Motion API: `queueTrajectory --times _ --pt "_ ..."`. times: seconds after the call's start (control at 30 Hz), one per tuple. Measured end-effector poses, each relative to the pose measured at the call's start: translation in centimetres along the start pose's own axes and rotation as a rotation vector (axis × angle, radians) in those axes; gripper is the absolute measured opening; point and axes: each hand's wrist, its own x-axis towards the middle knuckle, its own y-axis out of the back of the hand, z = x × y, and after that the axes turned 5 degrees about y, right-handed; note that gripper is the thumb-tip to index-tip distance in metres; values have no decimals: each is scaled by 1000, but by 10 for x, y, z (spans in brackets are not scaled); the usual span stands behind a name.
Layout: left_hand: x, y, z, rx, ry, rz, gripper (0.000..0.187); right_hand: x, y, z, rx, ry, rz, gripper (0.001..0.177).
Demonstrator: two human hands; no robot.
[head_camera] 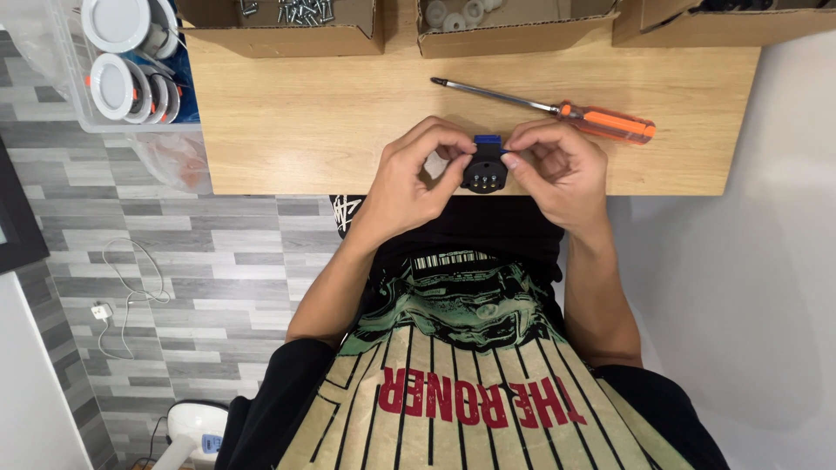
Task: The person assembles a wall socket by inserting a black module into a white backbox, attaching a blue cover plate, and securing it with screws using a screwdriver. The person handles screws and washers from nearby boxes and tightens the screws to complete the assembly.
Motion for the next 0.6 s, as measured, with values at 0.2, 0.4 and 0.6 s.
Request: queueTrajectory --times 0.2,0.4,0.6 --pt "1 0 -2 15 -31 19 18 -1 2 0 31 -7 33 19" --pt "6 5 9 -56 -69 -242 81 6 -9 -4 72 -54 77 21" --pt "2 15 7 -164 29 -249 73 63 -3 -63 -144 -47 -46 15"
